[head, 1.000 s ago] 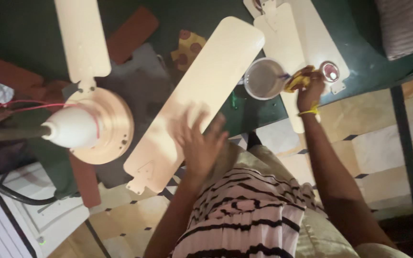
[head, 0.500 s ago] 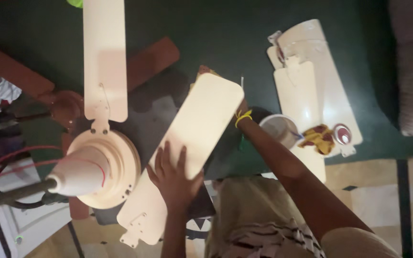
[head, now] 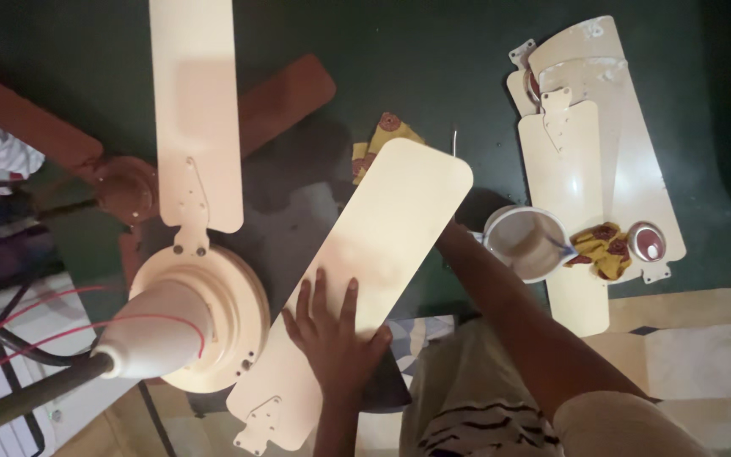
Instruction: The person wipes a cream-colored ceiling fan blade with a patterned cloth, repeatedly dipping the cloth into a small container of liquid. After cleaning, the person aligns the blade to the fan hub and secures it with a screwdriver.
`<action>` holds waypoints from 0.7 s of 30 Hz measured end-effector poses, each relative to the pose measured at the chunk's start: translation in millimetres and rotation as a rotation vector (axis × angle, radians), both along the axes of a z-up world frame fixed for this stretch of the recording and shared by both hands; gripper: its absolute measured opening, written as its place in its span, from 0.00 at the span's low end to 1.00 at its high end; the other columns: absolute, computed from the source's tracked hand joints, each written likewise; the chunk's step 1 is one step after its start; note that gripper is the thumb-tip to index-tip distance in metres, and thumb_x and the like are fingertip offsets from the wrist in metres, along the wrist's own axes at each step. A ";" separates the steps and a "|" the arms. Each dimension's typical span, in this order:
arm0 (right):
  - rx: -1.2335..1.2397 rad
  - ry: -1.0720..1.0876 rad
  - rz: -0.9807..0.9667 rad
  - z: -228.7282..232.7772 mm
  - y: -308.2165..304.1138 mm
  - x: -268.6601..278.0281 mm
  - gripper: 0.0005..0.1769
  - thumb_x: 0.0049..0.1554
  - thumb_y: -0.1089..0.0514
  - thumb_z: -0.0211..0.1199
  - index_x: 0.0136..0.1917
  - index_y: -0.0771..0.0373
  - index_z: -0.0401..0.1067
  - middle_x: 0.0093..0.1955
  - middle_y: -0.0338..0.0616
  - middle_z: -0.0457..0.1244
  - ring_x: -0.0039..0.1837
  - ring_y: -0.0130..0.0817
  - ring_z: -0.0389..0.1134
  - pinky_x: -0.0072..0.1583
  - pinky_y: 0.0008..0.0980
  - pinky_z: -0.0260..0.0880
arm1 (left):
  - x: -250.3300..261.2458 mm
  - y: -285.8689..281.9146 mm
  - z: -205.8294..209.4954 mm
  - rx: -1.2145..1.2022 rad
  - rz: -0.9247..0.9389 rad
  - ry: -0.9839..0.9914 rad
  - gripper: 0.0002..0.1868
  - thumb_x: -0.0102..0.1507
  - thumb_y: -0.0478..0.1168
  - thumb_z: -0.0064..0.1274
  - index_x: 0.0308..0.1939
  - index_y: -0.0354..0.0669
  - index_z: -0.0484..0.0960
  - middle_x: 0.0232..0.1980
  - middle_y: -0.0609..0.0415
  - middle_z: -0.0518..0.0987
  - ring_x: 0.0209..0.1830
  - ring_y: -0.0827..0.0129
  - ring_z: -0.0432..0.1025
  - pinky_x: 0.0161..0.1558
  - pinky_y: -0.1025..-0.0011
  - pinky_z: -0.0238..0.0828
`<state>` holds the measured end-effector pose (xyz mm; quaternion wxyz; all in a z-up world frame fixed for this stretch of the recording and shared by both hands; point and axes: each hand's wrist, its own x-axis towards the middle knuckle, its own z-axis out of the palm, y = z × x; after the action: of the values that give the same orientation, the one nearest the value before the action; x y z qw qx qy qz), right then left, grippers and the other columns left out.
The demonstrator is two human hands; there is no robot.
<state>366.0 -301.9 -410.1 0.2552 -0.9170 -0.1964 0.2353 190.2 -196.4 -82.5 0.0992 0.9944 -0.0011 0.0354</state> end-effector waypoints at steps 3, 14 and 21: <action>0.149 -0.042 -0.212 3.5 -4.0 -17.1 0.22 0.57 0.60 0.64 0.65 0.62 0.69 0.59 0.52 0.67 0.58 0.47 0.70 0.56 0.43 0.72 | -4.7 0.8 -4.5 -0.004 -0.003 -0.025 0.38 0.58 0.64 0.54 0.71 0.59 0.70 0.78 0.43 0.61 0.78 0.43 0.55 0.72 0.29 0.39; 0.886 0.124 -0.612 183.1 -103.0 -156.4 0.19 0.60 0.63 0.67 0.62 0.61 0.63 0.50 0.43 0.63 0.51 0.30 0.66 0.51 0.32 0.71 | -20.1 19.9 11.8 -0.365 -0.235 -0.153 0.32 0.66 0.56 0.60 0.69 0.47 0.74 0.75 0.45 0.67 0.79 0.47 0.57 0.75 0.41 0.49; 1.157 0.524 -0.447 347.1 -96.7 -240.1 0.18 0.58 0.69 0.62 0.61 0.62 0.65 0.56 0.44 0.66 0.59 0.27 0.69 0.58 0.28 0.72 | -64.4 35.0 35.0 -0.878 -0.508 0.166 0.32 0.58 0.49 0.66 0.62 0.39 0.75 0.63 0.43 0.75 0.66 0.54 0.68 0.65 0.60 0.67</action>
<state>125.9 -398.6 -63.1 0.7873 -0.5637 -0.0277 0.2484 125.8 -161.3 -47.4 0.5128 0.8268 -0.2198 -0.0716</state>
